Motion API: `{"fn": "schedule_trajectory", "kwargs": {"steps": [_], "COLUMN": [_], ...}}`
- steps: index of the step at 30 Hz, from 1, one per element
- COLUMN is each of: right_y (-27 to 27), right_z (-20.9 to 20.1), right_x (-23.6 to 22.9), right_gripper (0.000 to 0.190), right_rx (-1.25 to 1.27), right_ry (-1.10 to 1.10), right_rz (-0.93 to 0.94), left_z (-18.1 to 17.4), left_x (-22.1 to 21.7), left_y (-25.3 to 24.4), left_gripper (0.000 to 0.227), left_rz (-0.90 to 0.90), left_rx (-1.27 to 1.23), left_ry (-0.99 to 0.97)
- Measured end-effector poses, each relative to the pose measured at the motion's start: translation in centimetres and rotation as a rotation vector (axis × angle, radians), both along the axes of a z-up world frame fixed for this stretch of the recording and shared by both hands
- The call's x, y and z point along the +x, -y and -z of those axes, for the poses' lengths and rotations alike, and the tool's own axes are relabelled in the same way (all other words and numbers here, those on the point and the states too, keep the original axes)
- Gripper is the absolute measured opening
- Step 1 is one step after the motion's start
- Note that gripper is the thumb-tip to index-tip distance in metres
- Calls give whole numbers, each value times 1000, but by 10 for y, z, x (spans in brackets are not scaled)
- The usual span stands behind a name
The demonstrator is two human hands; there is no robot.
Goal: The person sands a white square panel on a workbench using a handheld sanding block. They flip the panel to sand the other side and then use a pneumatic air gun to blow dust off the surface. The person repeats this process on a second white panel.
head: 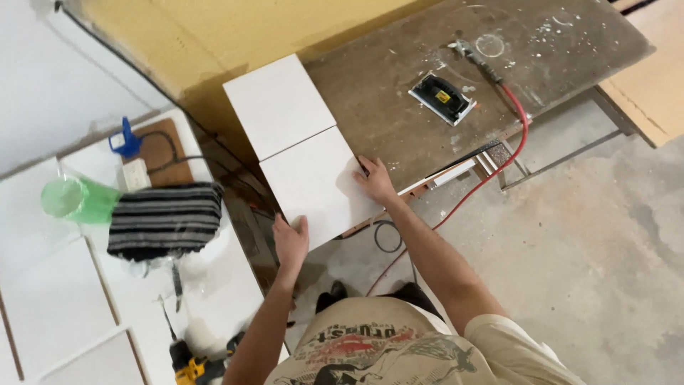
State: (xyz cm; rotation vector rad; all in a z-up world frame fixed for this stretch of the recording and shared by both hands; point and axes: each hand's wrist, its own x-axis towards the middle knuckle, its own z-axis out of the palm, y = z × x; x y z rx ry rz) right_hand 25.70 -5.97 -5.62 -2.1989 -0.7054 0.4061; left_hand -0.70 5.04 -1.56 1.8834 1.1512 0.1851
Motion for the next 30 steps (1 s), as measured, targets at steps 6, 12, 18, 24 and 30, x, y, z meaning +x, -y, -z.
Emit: {"fn": "schedule_trajectory", "kwargs": {"steps": [6, 12, 18, 24, 30], "right_y": [112, 306, 473, 571, 640], "right_z": [-26, -20, -7, -6, -38], "right_x": [-29, -27, -1, 28, 87], "right_gripper": [39, 35, 41, 34, 20], "right_rx": [235, 271, 351, 364, 531], "right_ry": [-130, -301, -384, -426, -537], "right_rz": [276, 555, 910, 943, 996], "left_z": [34, 59, 23, 32, 18], "left_x": [55, 151, 235, 326, 392], "left_y": [-38, 21, 219, 403, 515], "left_gripper": [85, 95, 86, 61, 17], "left_rz": [348, 427, 777, 1070, 1151], "left_rx": [778, 655, 648, 454, -190], "left_ry": [-139, -443, -93, 468, 127]}}
